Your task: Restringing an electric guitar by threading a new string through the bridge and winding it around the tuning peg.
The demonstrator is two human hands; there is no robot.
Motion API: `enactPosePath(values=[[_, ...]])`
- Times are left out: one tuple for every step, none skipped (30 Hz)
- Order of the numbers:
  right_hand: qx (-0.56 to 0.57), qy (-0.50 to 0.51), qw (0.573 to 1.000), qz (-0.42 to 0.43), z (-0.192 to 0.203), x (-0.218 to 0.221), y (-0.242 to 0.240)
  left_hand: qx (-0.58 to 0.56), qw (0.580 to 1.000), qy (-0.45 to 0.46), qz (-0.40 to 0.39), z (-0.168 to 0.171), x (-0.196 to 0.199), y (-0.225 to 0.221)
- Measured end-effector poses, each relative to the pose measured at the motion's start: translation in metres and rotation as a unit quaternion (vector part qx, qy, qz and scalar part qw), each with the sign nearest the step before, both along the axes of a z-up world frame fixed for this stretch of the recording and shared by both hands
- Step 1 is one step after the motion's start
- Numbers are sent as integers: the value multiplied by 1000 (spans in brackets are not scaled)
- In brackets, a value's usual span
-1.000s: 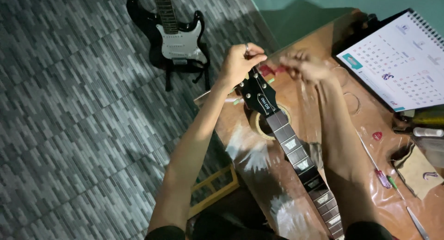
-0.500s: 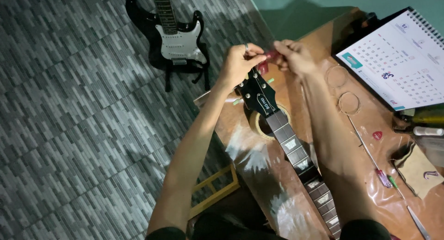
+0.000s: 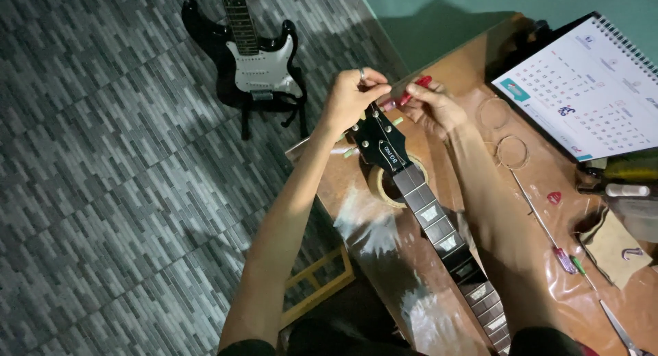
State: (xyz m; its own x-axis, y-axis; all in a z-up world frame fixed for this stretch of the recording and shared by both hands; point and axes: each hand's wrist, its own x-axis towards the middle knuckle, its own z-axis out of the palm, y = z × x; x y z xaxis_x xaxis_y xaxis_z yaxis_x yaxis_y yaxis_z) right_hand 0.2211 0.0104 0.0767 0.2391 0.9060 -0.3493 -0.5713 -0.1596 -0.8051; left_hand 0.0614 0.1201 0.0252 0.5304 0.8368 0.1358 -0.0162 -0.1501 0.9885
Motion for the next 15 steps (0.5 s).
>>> enactPosePath(values=[[1, -1, 1000, 0, 6, 1, -2, 1, 1000, -1, 0, 4, -1, 1], [-18, -35, 999, 26, 12, 2, -4, 0, 1000, 3, -4, 8, -2, 1], [-38, -68, 996, 52, 16, 3, -8, -2, 1000, 8, -9, 10, -4, 0], [-38, -69, 996, 52, 27, -2, -6, -3, 1000, 7, -9, 13, -6, -1], [-30, -113, 991, 65, 39, -8, -5, -3, 1000, 9, -14, 16, -7, 0], [-22, -156, 984, 77, 50, -13, -3, -2, 1000, 12, -19, 20, -8, 0], [-21, -157, 984, 76, 42, -4, -4, -1, 1000, 11, -21, 17, -8, 2], [-21, -140, 989, 44, 34, 4, -5, 5, 1000, 17, -22, 14, -8, 3], [-22, -124, 992, 13, 26, 13, -6, 10, 999, 22, -22, 11, -7, 5], [-21, -127, 992, 12, 26, 14, -11, 11, 999, 19, -23, 18, -9, 4], [-39, -201, 978, 30, 24, 16, -17, 12, 999, 18, -24, 23, -11, 1], [-56, -274, 959, 48, 22, 17, -23, 13, 999, 17, -24, 28, -14, -1], [-58, -276, 958, 48, 17, 19, -27, 12, 1000, 15, -25, 26, -12, -1], [-52, -228, 971, 41, 11, 21, -31, 4, 999, 14, -30, 24, -10, -1], [-45, -178, 982, 34, 4, 22, -33, -3, 999, 16, -35, 21, -11, 0]])
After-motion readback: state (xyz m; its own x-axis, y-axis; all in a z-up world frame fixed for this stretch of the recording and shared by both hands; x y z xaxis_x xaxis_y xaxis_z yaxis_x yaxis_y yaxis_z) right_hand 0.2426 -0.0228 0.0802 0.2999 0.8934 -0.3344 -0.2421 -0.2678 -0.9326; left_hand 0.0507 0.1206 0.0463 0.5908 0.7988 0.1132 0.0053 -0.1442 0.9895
